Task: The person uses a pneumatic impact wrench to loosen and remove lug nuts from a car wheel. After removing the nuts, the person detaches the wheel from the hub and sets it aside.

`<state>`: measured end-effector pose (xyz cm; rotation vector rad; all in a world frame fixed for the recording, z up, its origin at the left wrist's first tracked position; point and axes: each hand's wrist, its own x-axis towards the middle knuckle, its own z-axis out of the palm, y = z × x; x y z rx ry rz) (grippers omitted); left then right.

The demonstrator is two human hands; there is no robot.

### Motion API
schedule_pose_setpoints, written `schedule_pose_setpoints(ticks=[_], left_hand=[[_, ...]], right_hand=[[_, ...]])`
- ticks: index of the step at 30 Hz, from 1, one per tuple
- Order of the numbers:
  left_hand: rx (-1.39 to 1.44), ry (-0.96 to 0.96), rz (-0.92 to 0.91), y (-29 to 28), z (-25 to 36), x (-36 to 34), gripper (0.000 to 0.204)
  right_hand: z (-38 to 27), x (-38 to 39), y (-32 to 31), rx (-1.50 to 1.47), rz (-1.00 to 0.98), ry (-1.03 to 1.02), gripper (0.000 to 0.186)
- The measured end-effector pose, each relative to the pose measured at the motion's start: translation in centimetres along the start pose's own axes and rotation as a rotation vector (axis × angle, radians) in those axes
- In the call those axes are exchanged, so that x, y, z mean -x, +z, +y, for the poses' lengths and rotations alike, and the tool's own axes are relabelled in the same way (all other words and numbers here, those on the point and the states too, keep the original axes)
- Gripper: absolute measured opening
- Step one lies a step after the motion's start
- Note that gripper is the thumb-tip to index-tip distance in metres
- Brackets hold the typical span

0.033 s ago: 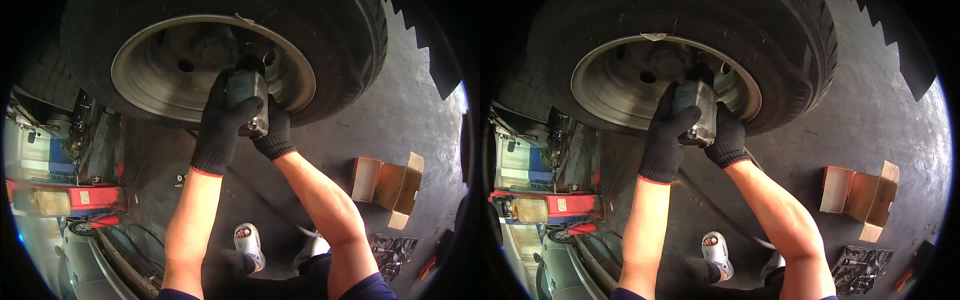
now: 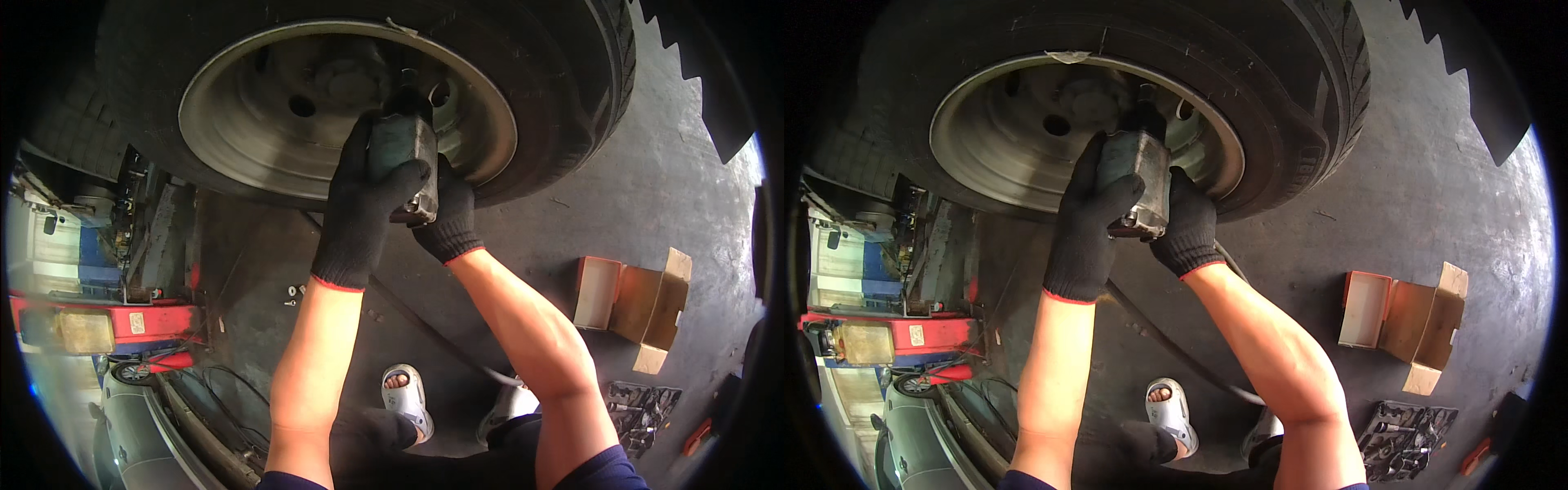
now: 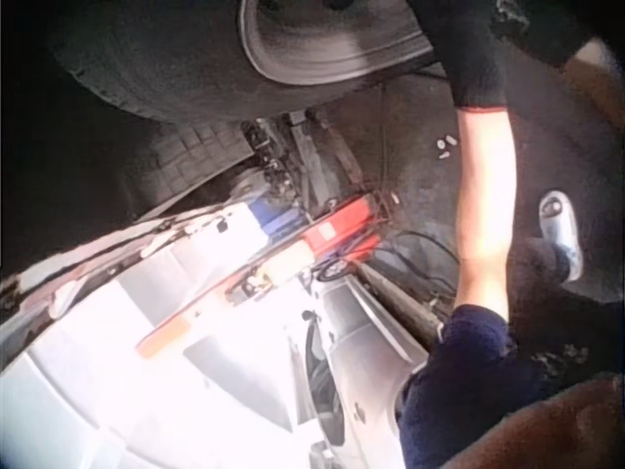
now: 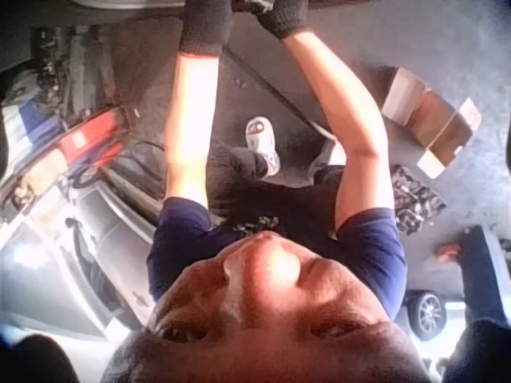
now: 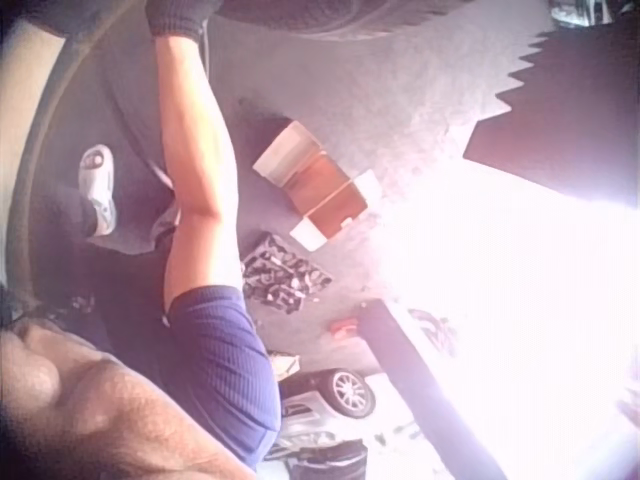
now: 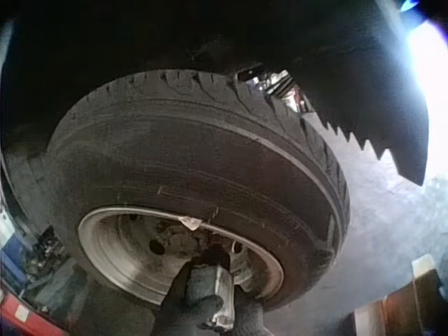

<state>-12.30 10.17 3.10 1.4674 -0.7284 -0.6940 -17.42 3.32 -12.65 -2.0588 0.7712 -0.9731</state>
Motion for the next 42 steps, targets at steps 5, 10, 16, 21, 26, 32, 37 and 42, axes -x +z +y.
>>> schedule_pose_setpoints(ticks=[5,10,16,21,26,32,37,42], left_hand=[[0.076,0.031,0.020,0.5,-0.4,-0.1,0.077],[0.086,0.057,0.028,0.0,-0.9,-0.5,0.075],[0.016,0.079,0.028,-0.1,-1.0,-0.6,0.074],[0.048,0.085,0.059,-0.1,-0.9,-0.6,0.071],[0.041,0.099,0.078,-0.1,-1.0,-0.6,0.069],[0.083,0.082,0.080,0.1,-0.8,-0.4,0.067],[-0.392,0.488,0.255,1.8,-1.7,1.4,0.071],[-0.607,0.716,0.286,2.3,-3.2,0.7,0.074]], right_hand=[[0.1,-0.2,0.0,0.017,0.021,-0.016,0.051],[0.2,-0.5,-0.6,0.172,-0.327,0.171,0.048],[-0.2,-0.3,-0.7,0.089,-0.047,0.023,0.047],[-0.2,-0.5,-0.2,0.070,-0.043,0.099,0.045],[-0.2,-0.4,-0.8,0.108,-0.145,0.090,0.042],[-0.6,-0.3,-0.9,0.143,-0.090,0.043,0.042],[0.5,0.3,0.4,-0.128,0.075,0.051,0.046],[-0.8,0.1,3.8,-0.571,0.167,0.197,0.035]])
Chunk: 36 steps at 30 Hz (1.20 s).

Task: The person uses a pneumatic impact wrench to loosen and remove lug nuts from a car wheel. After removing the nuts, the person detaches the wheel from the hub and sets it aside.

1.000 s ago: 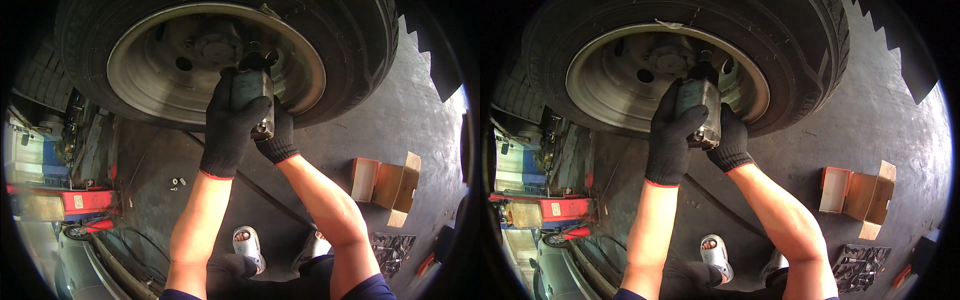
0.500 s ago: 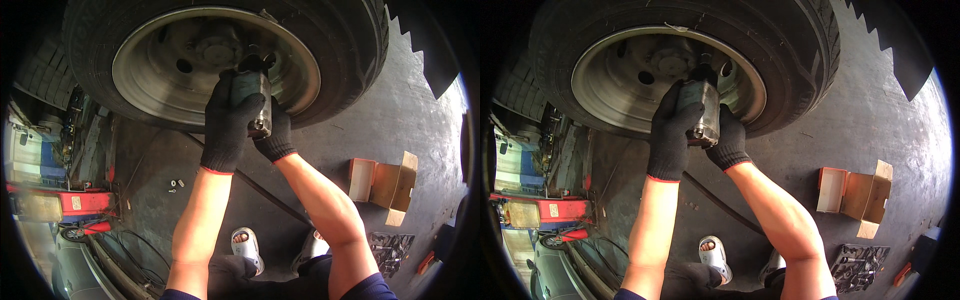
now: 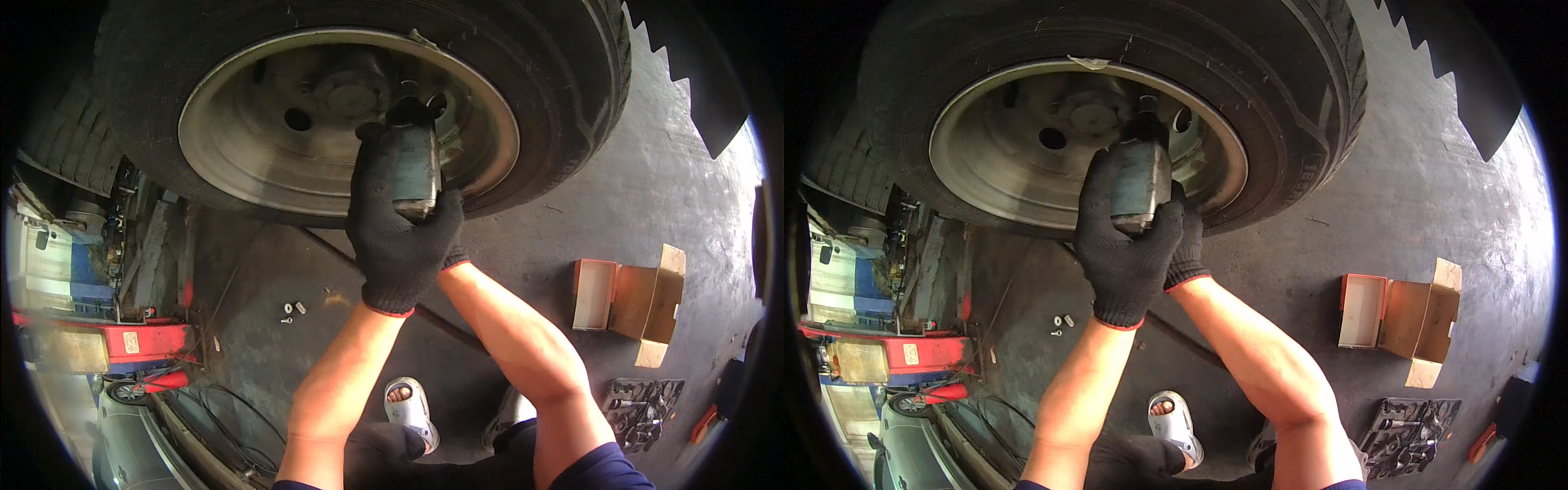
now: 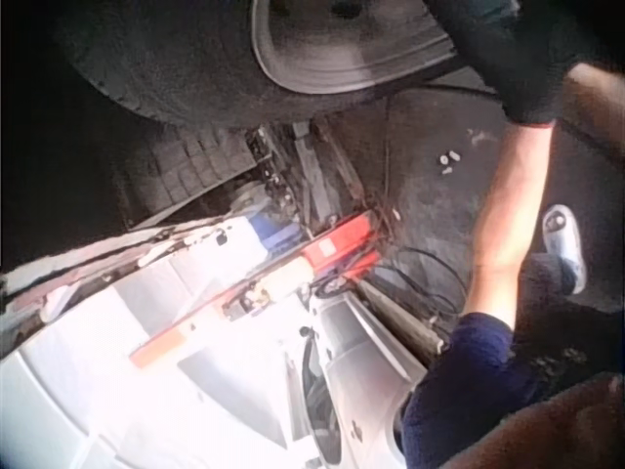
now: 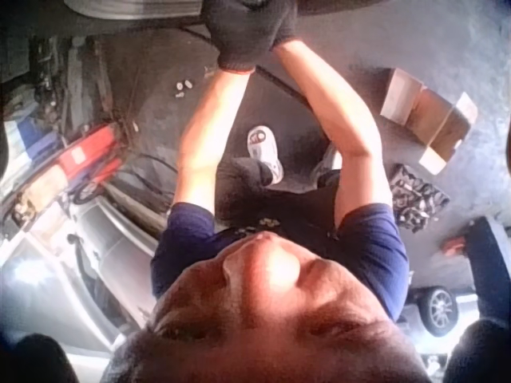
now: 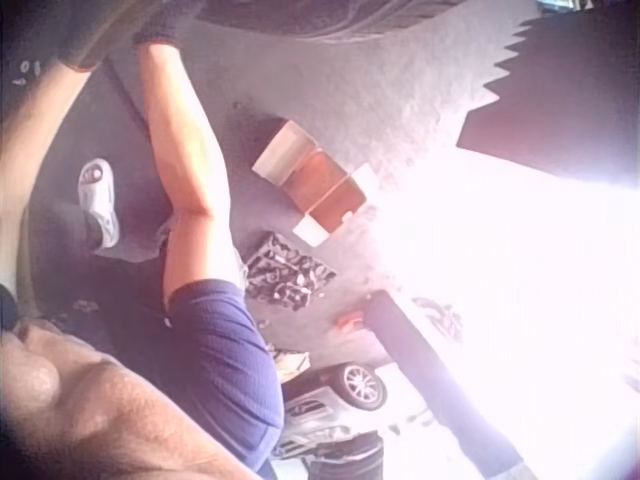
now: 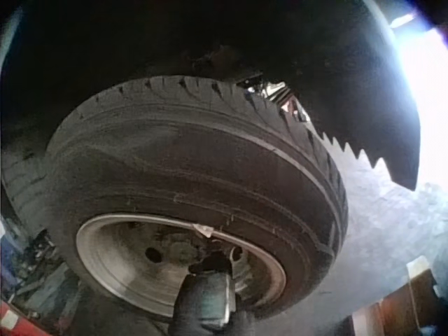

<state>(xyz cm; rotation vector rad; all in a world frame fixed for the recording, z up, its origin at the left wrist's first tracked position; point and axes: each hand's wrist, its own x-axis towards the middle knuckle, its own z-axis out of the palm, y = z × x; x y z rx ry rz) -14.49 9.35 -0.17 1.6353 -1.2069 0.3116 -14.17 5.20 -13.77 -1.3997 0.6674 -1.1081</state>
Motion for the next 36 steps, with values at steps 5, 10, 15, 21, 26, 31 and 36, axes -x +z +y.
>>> schedule_pose_setpoints(ticks=[5,10,15,21,26,31,36], left_hand=[[0.035,0.096,0.054,0.4,-1.1,0.3,0.063],[0.093,0.129,0.079,0.5,-1.7,0.4,0.056],[0.064,0.175,0.065,0.8,-2.2,0.2,0.056],[0.101,0.176,0.073,0.9,-2.3,0.2,0.058],[0.099,0.189,0.062,0.7,-2.2,0.3,0.059],[0.119,0.227,0.022,-0.4,-2.0,0.9,0.060],[0.018,0.207,-0.060,-1.3,-0.8,1.4,0.065]], right_hand=[[-1.4,0.2,-1.6,0.011,-0.008,-0.040,0.039],[-1.2,-0.3,-1.5,-0.392,-0.047,0.099,0.042],[0.0,0.1,-1.2,-0.427,-0.075,0.125,0.044],[-0.4,0.5,-1.9,-0.229,-0.115,0.071,0.045],[-1.0,0.7,-2.2,-0.094,-0.134,0.033,0.046],[-1.3,0.8,-2.5,0.072,-0.167,-0.026,0.047],[-1.9,1.1,-2.4,0.247,-0.213,-0.093,0.049]])
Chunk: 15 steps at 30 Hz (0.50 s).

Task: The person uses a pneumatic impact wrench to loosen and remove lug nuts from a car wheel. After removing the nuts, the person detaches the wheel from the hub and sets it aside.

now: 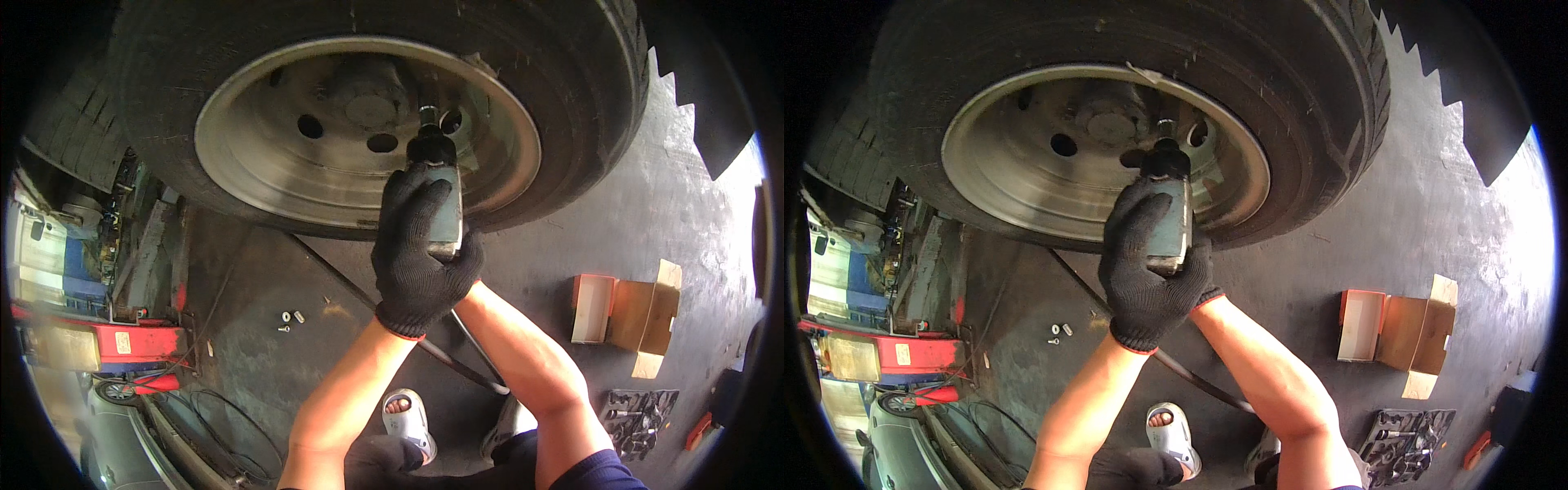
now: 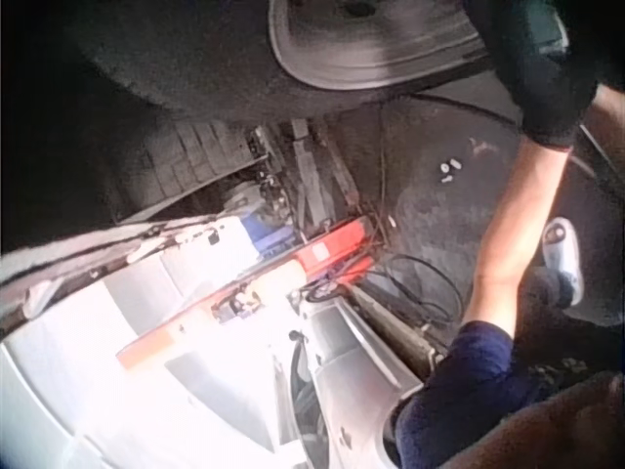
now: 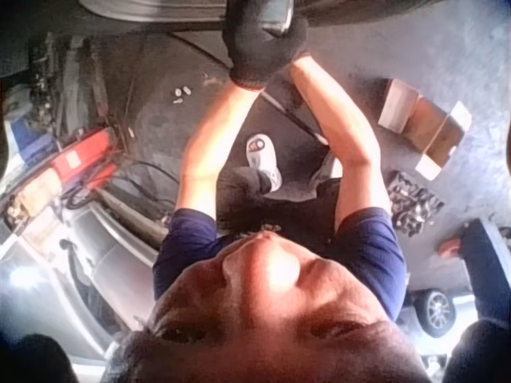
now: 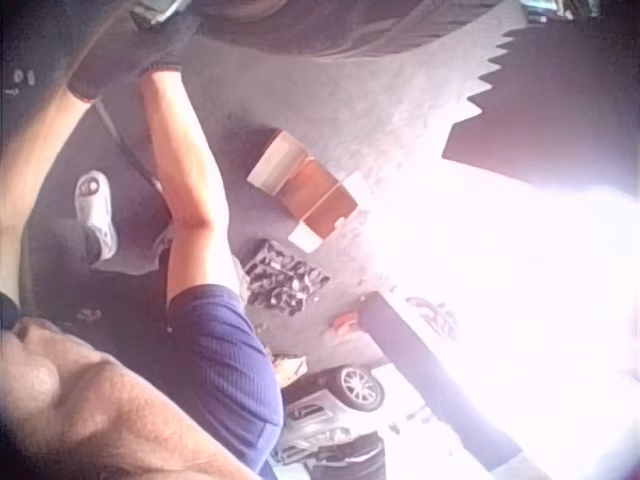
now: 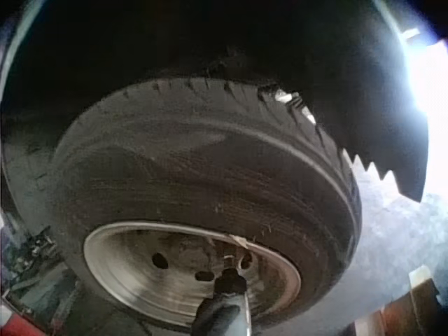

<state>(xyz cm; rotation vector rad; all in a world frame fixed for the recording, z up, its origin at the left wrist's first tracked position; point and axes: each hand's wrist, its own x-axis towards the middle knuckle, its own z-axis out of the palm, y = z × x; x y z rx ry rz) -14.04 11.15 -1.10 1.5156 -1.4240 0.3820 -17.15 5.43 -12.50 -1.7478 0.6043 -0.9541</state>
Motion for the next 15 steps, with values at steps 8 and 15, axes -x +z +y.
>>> schedule_pose_setpoints(ticks=[8,15], left_hand=[[0.196,-0.232,-0.001,-1.6,1.4,-0.8,0.062],[1.151,-1.091,-0.008,-2.2,-2.4,-3.1,0.047]], right_hand=[[-0.3,0.5,-1.3,0.092,-0.047,0.007,0.051],[0.2,1.5,-2.1,0.212,-0.041,-0.096,0.044]])
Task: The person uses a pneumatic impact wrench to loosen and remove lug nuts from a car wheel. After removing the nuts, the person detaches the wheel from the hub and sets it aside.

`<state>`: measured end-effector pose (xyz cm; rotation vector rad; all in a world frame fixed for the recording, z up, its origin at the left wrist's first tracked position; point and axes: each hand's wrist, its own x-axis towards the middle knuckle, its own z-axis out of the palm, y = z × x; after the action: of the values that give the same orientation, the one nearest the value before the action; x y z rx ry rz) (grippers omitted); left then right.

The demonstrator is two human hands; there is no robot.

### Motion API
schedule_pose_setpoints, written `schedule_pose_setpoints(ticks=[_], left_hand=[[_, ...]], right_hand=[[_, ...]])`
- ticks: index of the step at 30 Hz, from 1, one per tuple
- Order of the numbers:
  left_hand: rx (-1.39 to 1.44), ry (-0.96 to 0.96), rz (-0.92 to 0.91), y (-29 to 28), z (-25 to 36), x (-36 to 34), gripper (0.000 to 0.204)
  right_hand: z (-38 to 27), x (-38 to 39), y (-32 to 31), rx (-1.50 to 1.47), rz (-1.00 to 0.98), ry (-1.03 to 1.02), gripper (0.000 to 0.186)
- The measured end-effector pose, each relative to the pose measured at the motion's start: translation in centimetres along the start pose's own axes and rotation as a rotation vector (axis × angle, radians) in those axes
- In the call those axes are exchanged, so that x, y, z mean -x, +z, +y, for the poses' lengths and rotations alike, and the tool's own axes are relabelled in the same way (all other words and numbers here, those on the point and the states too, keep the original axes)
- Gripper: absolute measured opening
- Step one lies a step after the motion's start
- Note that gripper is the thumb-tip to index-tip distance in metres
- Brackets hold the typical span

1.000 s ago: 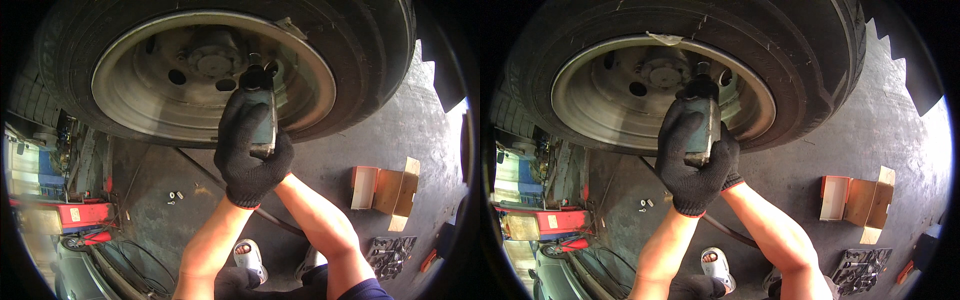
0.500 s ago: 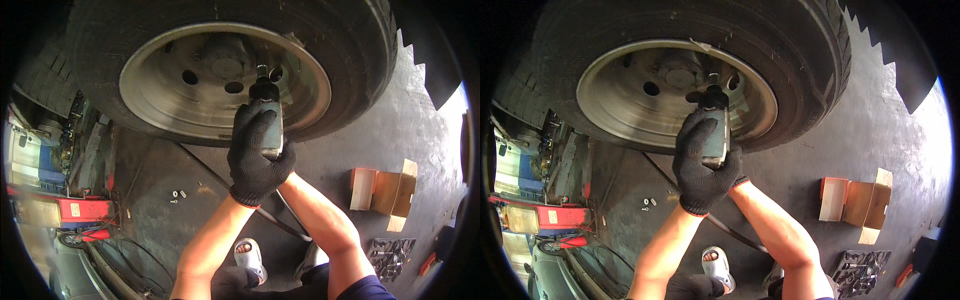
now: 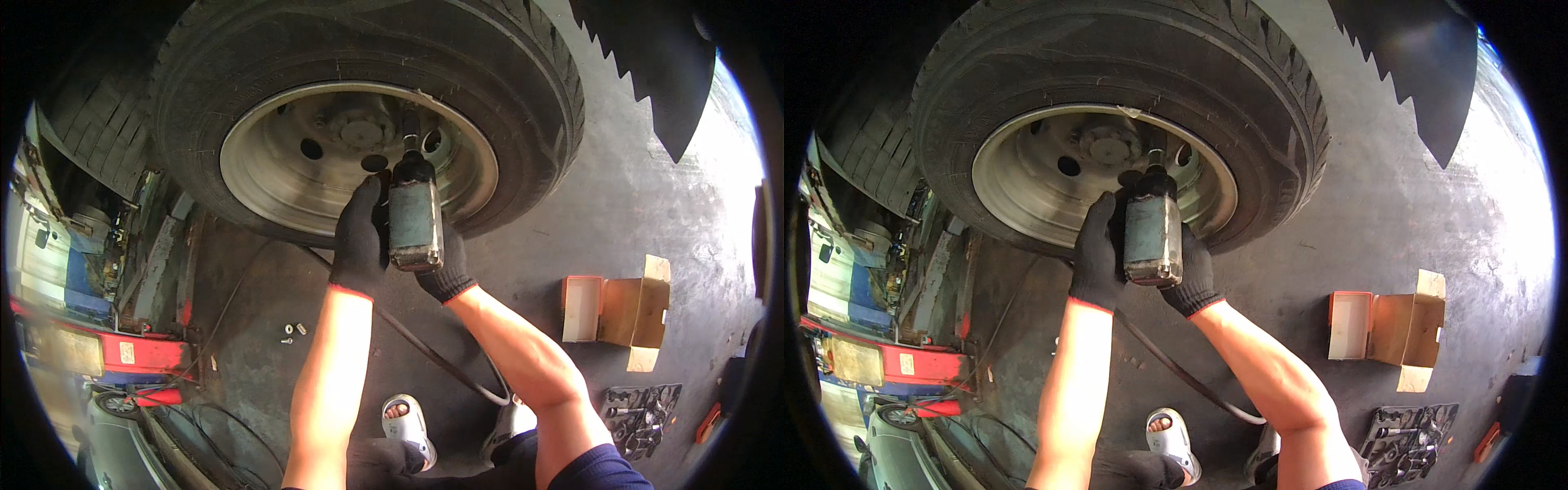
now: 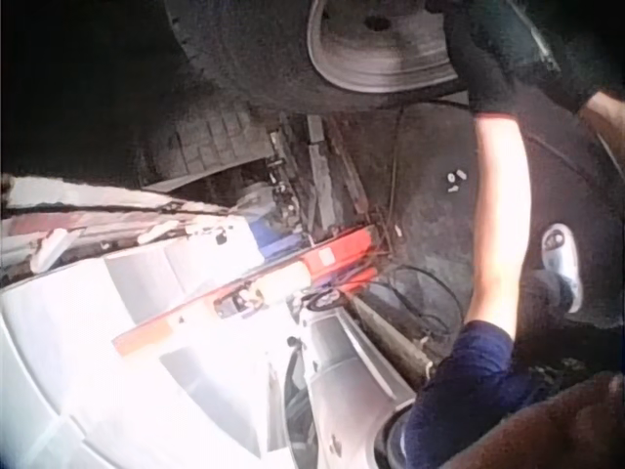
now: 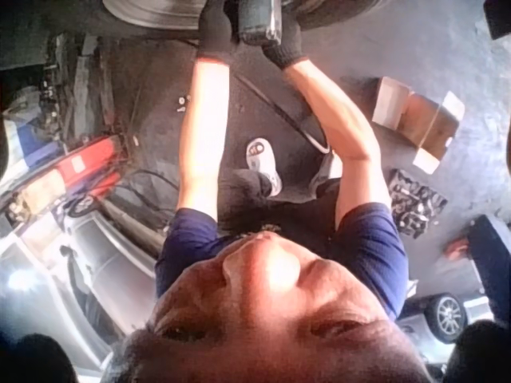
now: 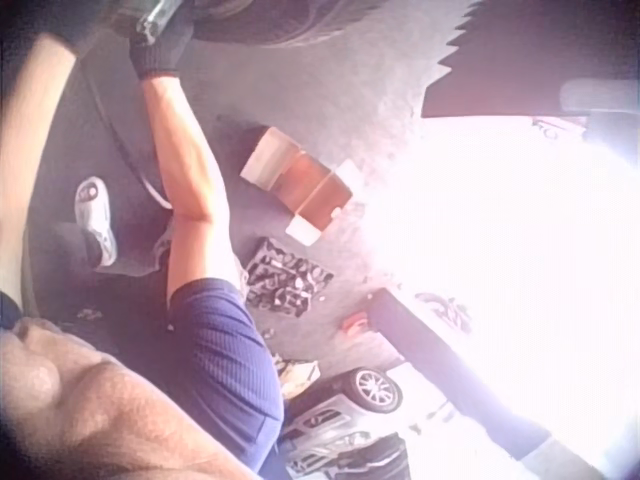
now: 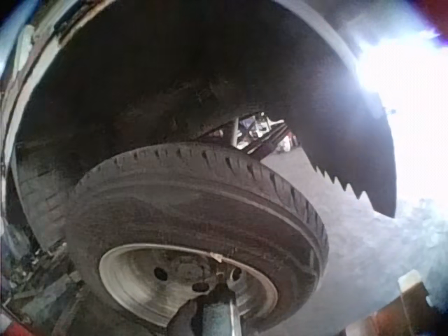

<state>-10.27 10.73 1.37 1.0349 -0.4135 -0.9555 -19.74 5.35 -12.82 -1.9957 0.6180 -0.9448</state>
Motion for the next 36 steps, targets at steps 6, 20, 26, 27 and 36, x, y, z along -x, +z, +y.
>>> schedule_pose_setpoints(ticks=[6,20,26,27,36], left_hand=[[-0.169,-0.327,-0.029,-0.5,0.0,-7.4,0.032],[-0.102,-0.448,0.052,-4.4,-0.4,-12.4,0.019],[0.049,-0.583,-0.012,-5.7,0.0,-14.7,0.013],[0.063,-0.604,-0.046,-5.9,0.1,-14.9,0.013],[-0.446,-0.380,0.119,-5.6,-0.8,-15.2,0.013]], right_hand=[[1.5,1.6,1.3,-0.338,-0.059,0.069,0.044],[2.1,0.2,7.0,-0.081,0.077,0.084,0.051],[3.2,0.5,12.3,-0.843,0.012,0.278,0.053],[2.9,0.4,13.2,-0.829,0.034,0.253,0.051],[-0.2,-1.2,13.6,-0.017,0.225,0.040,0.050]])
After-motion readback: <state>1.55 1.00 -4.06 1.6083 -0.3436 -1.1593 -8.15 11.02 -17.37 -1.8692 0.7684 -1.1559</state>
